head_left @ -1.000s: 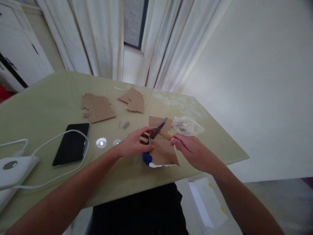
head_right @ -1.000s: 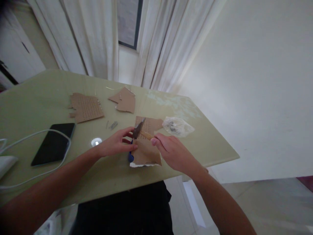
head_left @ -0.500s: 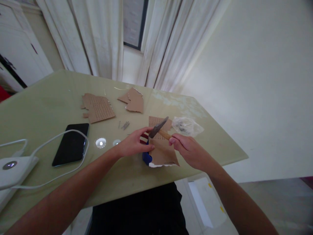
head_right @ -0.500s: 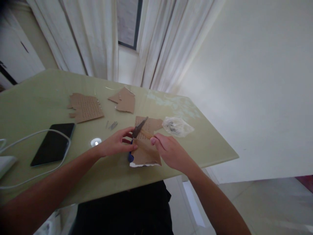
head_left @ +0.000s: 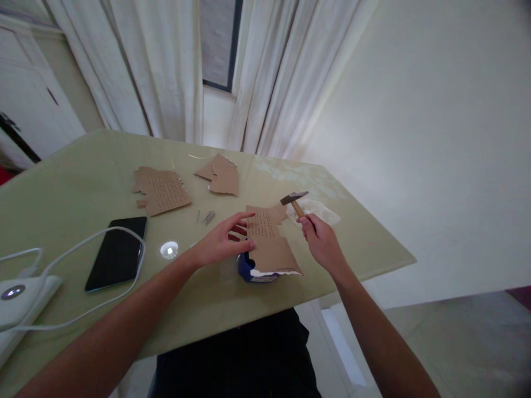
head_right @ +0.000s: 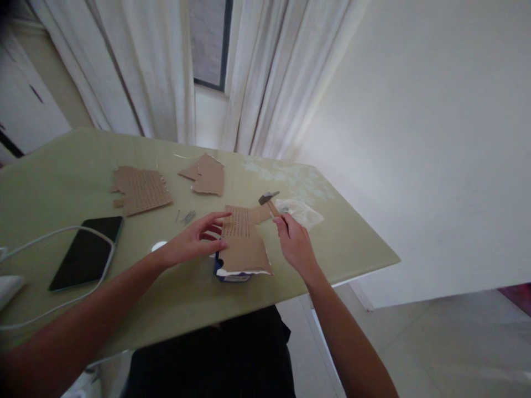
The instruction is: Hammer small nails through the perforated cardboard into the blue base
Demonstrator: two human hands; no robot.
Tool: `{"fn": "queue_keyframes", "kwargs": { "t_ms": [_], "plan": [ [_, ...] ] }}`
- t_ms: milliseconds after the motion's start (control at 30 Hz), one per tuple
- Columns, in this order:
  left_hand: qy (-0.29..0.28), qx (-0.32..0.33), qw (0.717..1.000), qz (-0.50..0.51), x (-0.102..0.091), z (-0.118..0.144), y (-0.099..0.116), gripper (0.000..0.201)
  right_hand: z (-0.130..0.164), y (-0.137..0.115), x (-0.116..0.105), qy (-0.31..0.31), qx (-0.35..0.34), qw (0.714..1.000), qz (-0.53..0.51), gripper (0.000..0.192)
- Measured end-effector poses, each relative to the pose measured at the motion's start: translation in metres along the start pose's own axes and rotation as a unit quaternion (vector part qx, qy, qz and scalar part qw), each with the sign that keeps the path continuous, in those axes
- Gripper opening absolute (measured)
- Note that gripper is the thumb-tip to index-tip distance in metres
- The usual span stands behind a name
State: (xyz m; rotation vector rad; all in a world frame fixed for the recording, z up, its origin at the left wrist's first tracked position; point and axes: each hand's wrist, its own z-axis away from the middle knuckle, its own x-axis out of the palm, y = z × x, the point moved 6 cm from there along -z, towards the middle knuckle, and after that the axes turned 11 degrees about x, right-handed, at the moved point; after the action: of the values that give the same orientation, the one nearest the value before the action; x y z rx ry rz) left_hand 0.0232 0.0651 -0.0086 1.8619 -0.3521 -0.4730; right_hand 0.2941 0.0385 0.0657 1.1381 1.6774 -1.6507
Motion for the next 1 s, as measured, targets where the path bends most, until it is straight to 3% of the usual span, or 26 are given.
{"fn": "queue_keyframes", "kwargs": {
  "t_ms": [167,333,533,833,933,1000],
  "plan": [
    [-0.005,-0.013,1.000,0.000,0.004,0.000,-0.005,0.078,-0.032,0.028,0.031,0.014,0.053,0.996,0.072,0.031],
    [-0.006,-0.026,0.999,0.027,0.006,0.001,-0.008,0.074,-0.051,0.050,0.060,0.013,0.091,0.988,0.122,0.033],
    [-0.002,-0.026,1.000,0.014,0.005,0.003,-0.009,0.072,-0.061,0.056,0.078,-0.011,0.086,0.985,0.147,0.032],
    [0.002,0.019,0.999,-0.026,0.005,0.003,-0.010,0.070,-0.062,0.053,0.073,0.027,0.058,0.992,0.104,0.025],
    [0.002,0.023,1.000,-0.021,0.006,0.004,-0.010,0.071,-0.048,0.034,0.053,0.067,0.050,0.995,0.056,0.029],
    [0.002,0.024,1.000,-0.018,0.007,0.004,-0.010,0.070,-0.019,0.013,0.031,0.102,0.032,0.994,0.019,0.036]
  ]
}}
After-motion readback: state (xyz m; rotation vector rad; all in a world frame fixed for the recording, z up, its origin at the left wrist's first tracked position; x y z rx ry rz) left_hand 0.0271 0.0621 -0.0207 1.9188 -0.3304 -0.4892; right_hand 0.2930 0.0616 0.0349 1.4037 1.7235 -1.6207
